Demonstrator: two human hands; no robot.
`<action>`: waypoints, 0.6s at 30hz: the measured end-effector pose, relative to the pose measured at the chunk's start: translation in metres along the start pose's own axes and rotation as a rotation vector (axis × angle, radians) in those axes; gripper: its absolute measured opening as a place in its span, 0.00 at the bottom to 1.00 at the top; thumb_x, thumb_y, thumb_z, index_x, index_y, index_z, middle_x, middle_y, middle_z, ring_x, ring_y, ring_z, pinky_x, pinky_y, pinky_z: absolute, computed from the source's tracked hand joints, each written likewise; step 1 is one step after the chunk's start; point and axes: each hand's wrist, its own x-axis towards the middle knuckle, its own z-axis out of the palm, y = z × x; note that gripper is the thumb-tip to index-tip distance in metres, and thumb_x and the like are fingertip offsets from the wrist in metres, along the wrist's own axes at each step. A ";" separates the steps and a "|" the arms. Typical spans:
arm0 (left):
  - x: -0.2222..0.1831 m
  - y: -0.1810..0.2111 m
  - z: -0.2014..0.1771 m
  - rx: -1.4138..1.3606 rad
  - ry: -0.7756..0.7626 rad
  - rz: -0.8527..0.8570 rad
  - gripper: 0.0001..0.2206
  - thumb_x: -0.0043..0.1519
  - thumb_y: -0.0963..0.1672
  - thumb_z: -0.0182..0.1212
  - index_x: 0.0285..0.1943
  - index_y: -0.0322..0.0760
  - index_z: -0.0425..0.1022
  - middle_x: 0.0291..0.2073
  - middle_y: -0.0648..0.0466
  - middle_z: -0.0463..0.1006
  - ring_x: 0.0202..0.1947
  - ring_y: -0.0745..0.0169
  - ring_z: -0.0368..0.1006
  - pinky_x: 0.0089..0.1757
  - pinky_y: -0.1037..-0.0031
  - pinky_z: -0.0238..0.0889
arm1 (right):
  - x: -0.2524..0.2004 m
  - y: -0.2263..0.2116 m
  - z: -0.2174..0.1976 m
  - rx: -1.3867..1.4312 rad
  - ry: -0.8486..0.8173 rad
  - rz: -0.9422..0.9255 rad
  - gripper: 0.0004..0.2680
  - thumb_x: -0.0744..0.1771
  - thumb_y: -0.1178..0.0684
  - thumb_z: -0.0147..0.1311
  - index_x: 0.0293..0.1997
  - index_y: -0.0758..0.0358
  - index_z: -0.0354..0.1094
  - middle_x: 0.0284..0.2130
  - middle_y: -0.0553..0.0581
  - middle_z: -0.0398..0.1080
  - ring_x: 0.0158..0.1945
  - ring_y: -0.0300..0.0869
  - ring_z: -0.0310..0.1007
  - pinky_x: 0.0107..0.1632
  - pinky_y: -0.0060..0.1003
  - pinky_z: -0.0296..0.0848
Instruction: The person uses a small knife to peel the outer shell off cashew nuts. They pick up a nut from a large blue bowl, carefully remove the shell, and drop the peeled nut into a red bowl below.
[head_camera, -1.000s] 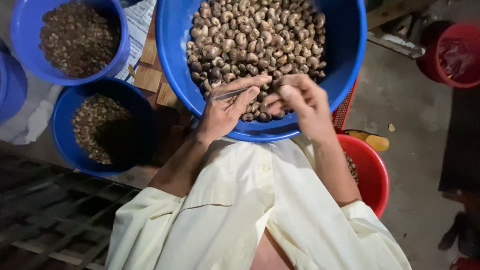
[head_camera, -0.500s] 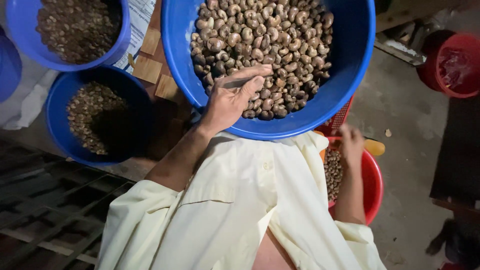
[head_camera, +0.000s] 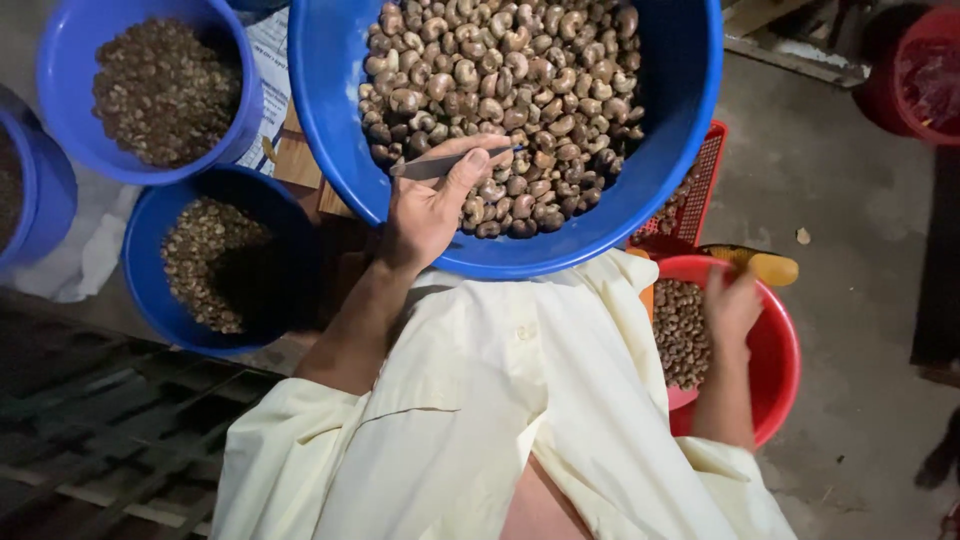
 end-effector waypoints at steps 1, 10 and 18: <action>0.000 -0.003 0.000 0.000 -0.006 0.000 0.12 0.73 0.43 0.54 0.58 0.29 0.78 0.52 0.38 0.81 0.56 0.43 0.75 0.53 0.54 0.74 | 0.009 -0.034 -0.027 0.002 0.002 0.006 0.17 0.72 0.45 0.55 0.58 0.73 0.69 0.41 0.84 0.75 0.46 0.77 0.75 0.50 0.70 0.70; -0.002 -0.008 0.000 0.004 0.010 0.033 0.12 0.74 0.42 0.53 0.60 0.29 0.77 0.53 0.39 0.81 0.56 0.44 0.75 0.51 0.58 0.75 | 0.012 -0.302 -0.166 0.511 0.193 -0.980 0.14 0.68 0.72 0.54 0.60 0.69 0.72 0.51 0.66 0.76 0.52 0.61 0.77 0.52 0.51 0.76; 0.002 0.006 0.000 0.191 0.004 0.109 0.11 0.73 0.39 0.52 0.55 0.26 0.79 0.47 0.35 0.82 0.49 0.39 0.78 0.45 0.55 0.78 | 0.038 -0.362 -0.025 -0.406 0.083 -1.167 0.08 0.64 0.51 0.56 0.43 0.37 0.78 0.35 0.51 0.76 0.31 0.47 0.82 0.28 0.43 0.77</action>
